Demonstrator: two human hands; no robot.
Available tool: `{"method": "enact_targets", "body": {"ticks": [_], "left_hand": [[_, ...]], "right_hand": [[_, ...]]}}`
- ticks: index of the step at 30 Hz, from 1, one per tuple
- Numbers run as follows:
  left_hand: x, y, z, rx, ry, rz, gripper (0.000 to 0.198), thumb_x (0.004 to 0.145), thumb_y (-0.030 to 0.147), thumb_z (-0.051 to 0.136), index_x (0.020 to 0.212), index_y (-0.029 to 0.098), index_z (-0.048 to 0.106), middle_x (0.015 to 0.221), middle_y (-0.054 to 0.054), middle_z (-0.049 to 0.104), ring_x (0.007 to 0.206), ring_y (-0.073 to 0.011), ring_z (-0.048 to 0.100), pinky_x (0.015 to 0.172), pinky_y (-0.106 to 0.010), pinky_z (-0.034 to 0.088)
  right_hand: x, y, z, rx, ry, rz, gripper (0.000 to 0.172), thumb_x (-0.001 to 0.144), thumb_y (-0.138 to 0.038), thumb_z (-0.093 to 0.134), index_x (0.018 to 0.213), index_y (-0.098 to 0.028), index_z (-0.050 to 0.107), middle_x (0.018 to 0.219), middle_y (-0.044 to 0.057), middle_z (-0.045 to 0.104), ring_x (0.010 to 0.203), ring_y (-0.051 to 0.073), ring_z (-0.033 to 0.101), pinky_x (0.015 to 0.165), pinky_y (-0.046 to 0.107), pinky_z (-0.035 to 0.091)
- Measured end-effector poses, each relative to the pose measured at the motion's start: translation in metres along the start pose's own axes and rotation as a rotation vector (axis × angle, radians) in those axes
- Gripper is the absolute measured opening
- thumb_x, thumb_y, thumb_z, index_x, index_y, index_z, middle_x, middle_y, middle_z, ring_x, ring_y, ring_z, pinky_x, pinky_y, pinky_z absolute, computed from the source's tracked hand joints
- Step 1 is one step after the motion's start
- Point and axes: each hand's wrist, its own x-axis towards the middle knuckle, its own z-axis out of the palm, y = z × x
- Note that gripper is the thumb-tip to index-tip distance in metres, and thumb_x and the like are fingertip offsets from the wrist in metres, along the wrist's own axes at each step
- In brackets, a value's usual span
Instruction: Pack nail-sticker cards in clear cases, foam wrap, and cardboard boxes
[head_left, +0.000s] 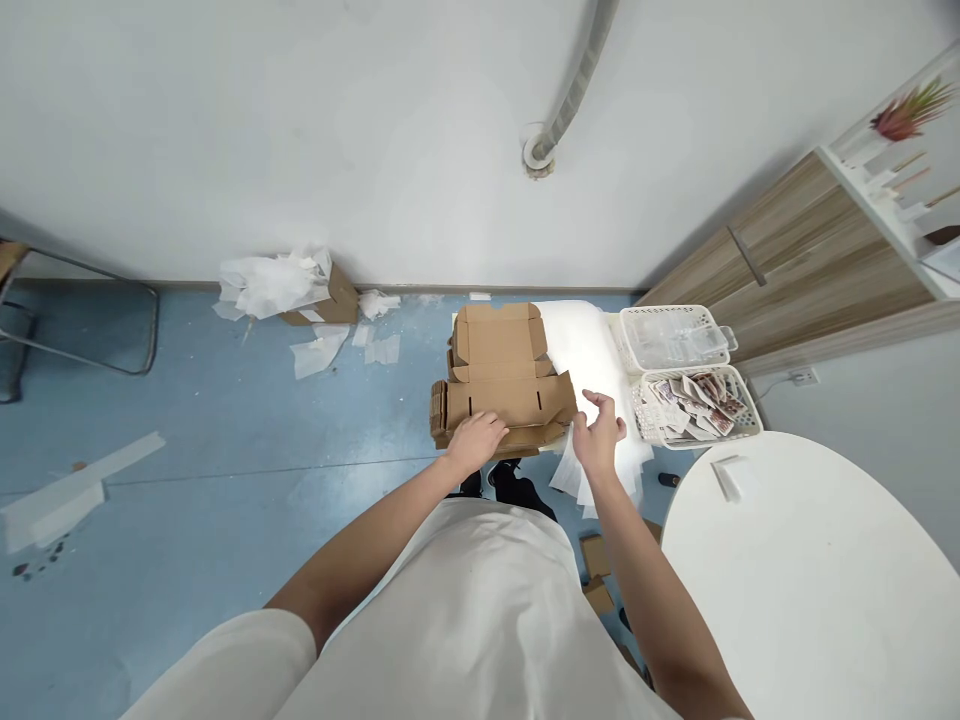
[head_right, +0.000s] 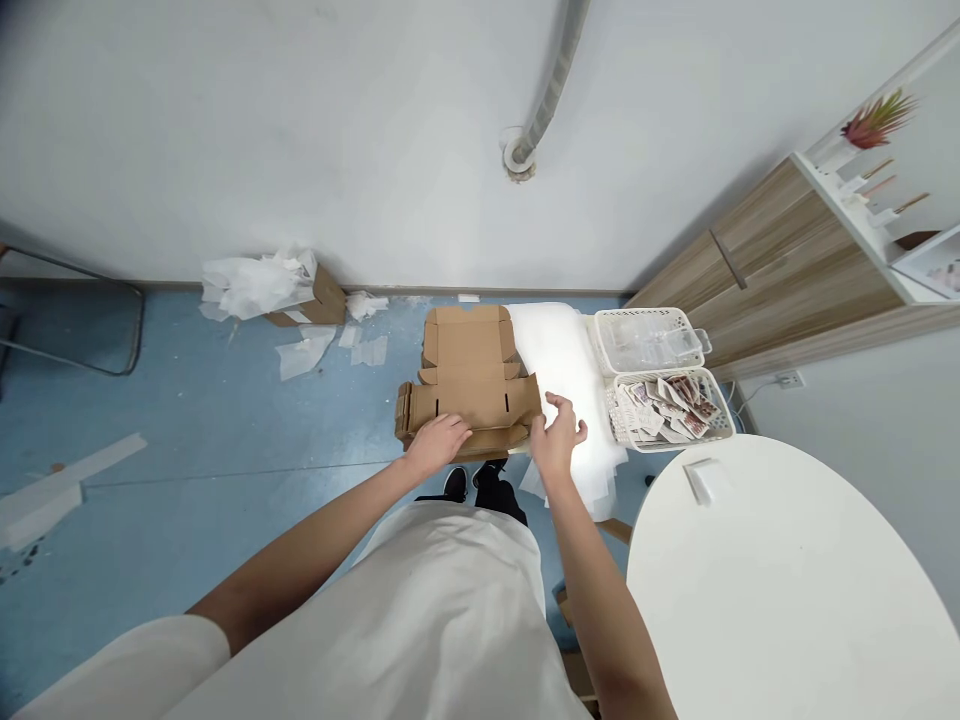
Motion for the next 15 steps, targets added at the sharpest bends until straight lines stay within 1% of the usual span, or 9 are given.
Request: {"method": "enact_targets", "body": {"ticks": [1, 2, 4, 5, 7, 10, 12, 14, 15], "left_hand": [[0.001, 0.001, 0.0, -0.011, 0.001, -0.018, 0.036, 0.089, 0.034, 0.027, 0.089, 0.018, 0.06, 0.091, -0.008, 0.056, 0.092, -0.0204, 0.049, 0.084, -0.034, 0.034], [0.001, 0.003, -0.001, -0.02, 0.004, -0.038, 0.036, 0.088, 0.034, 0.027, 0.09, 0.019, 0.06, 0.091, -0.008, 0.057, 0.093, -0.0207, 0.048, 0.084, -0.035, 0.033], [0.0, 0.005, -0.004, -0.029, 0.019, -0.061, 0.036, 0.088, 0.035, 0.027, 0.09, 0.02, 0.06, 0.091, -0.008, 0.057, 0.095, -0.0211, 0.047, 0.085, -0.036, 0.03], [-0.001, 0.006, -0.006, -0.032, 0.032, -0.058, 0.037, 0.088, 0.035, 0.026, 0.091, 0.02, 0.06, 0.091, -0.008, 0.058, 0.095, -0.0213, 0.047, 0.086, -0.037, 0.029], [-0.006, 0.007, -0.01, -0.044, 0.066, -0.021, 0.039, 0.089, 0.036, 0.024, 0.093, 0.021, 0.059, 0.092, -0.008, 0.058, 0.095, -0.0214, 0.047, 0.086, -0.037, 0.028], [-0.015, 0.008, -0.014, -0.066, 0.108, 0.067, 0.041, 0.089, 0.035, 0.02, 0.101, 0.022, 0.057, 0.096, -0.008, 0.058, 0.094, -0.0208, 0.047, 0.086, -0.037, 0.027], [-0.021, 0.008, -0.013, -0.087, 0.109, 0.089, 0.041, 0.089, 0.034, 0.02, 0.105, 0.022, 0.055, 0.098, -0.008, 0.058, 0.095, -0.0205, 0.047, 0.086, -0.037, 0.027], [-0.025, 0.008, -0.011, -0.109, 0.098, 0.091, 0.041, 0.089, 0.033, 0.02, 0.108, 0.021, 0.054, 0.1, -0.008, 0.059, 0.095, -0.0205, 0.047, 0.087, -0.038, 0.027], [-0.027, 0.008, -0.009, -0.118, 0.09, 0.095, 0.041, 0.089, 0.033, 0.02, 0.109, 0.021, 0.054, 0.101, -0.008, 0.059, 0.096, -0.0204, 0.047, 0.088, -0.038, 0.027]], "right_hand": [[-0.009, -0.005, 0.0, -0.077, -0.021, -0.088, 0.03, 0.071, -0.017, 0.035, 0.098, -0.02, 0.048, 0.102, 0.004, 0.058, 0.085, 0.017, 0.053, 0.092, 0.042, 0.018], [-0.017, -0.009, 0.003, -0.131, -0.09, -0.169, 0.028, 0.072, -0.015, 0.033, 0.094, -0.02, 0.051, 0.097, 0.004, 0.061, 0.086, 0.017, 0.054, 0.093, 0.042, 0.016], [-0.031, -0.012, 0.012, -0.229, -0.315, -0.293, 0.025, 0.072, -0.014, 0.038, 0.087, -0.021, 0.056, 0.088, 0.003, 0.064, 0.086, 0.017, 0.055, 0.094, 0.04, 0.018], [-0.036, -0.01, 0.018, -0.275, -0.394, -0.306, 0.024, 0.072, -0.013, 0.04, 0.084, -0.021, 0.059, 0.084, 0.003, 0.065, 0.086, 0.018, 0.056, 0.093, 0.04, 0.02], [-0.039, -0.003, 0.028, -0.267, -0.5, -0.261, 0.023, 0.071, -0.013, 0.043, 0.082, -0.021, 0.061, 0.085, 0.004, 0.066, 0.089, 0.019, 0.056, 0.09, 0.037, 0.028], [-0.034, 0.008, 0.029, 0.034, -0.56, -0.104, 0.021, 0.073, -0.026, 0.05, 0.09, -0.02, 0.06, 0.096, 0.007, 0.065, 0.091, 0.02, 0.057, 0.082, 0.034, 0.039], [-0.03, 0.01, 0.02, 0.317, -0.555, -0.044, 0.038, 0.069, -0.038, 0.056, 0.102, -0.019, 0.055, 0.103, 0.008, 0.062, 0.094, 0.021, 0.056, 0.079, 0.035, 0.043], [-0.028, 0.007, 0.007, 0.535, -0.481, -0.019, 0.052, 0.069, -0.046, 0.055, 0.113, -0.019, 0.047, 0.109, 0.01, 0.058, 0.098, 0.022, 0.055, 0.079, 0.036, 0.044], [-0.027, 0.004, 0.001, 0.591, -0.428, -0.005, 0.054, 0.071, -0.048, 0.052, 0.116, -0.019, 0.045, 0.111, 0.01, 0.057, 0.098, 0.022, 0.054, 0.078, 0.036, 0.044]]}}
